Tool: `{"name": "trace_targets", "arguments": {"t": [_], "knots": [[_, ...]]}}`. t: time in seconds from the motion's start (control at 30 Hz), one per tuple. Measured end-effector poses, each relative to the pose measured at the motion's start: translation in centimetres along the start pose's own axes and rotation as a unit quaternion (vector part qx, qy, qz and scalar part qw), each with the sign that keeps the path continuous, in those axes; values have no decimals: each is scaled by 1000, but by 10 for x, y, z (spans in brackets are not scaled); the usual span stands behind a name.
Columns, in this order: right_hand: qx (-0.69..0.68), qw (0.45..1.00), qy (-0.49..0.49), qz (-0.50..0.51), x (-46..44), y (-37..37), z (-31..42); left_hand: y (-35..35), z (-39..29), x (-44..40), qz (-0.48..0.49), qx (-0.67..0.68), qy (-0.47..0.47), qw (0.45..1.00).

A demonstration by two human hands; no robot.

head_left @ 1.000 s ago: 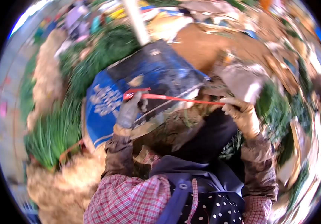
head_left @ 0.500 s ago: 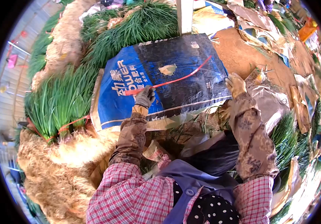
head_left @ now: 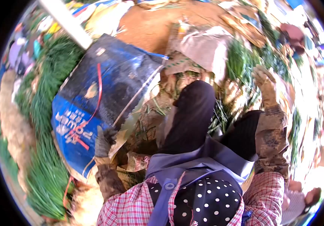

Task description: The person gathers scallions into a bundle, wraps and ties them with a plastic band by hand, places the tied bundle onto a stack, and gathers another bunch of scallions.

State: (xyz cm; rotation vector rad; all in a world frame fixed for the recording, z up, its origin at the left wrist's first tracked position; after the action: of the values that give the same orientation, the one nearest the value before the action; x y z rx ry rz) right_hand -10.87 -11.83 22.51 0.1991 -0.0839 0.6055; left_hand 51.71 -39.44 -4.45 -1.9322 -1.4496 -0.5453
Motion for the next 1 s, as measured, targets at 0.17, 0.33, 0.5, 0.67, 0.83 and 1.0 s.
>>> {"name": "trace_targets", "arguments": {"t": [0.17, 0.33, 0.5, 0.67, 0.83, 1.0], "knots": [[35, 991, -17, -131, 67, 148, -40, -146, -10, 4, 166, -172, -131, 962], [-98, 975, -128, -150, 148, 217, -154, -326, -75, 39, 343, -88, -247, 902], [-89, 953, -223, -185, 217, 221, -245, -454, -80, 107, 419, -137, -275, 854], [65, 952, -257, -151, 221, 192, -290, -554, -41, 108, 485, -217, -228, 816], [275, 952, -128, -44, 168, 103, -259, -570, -23, 76, 487, -269, -199, 806], [83, 943, 149, 286, 91, -67, -297, -515, -37, 41, 374, -384, -192, 822]]}}
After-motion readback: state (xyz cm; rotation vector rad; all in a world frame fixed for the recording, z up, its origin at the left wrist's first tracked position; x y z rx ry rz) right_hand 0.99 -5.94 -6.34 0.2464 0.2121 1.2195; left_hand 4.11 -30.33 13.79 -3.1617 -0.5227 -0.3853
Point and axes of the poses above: each hand's wrist, its own x-axis away from the middle knuckle, its own y-axis out of the back of the hand, z = x × y, the point moved 9 cm from there along -x, towards the middle knuckle, and after that the axes turned 5 degrees about -y, right-handed, at the moved point
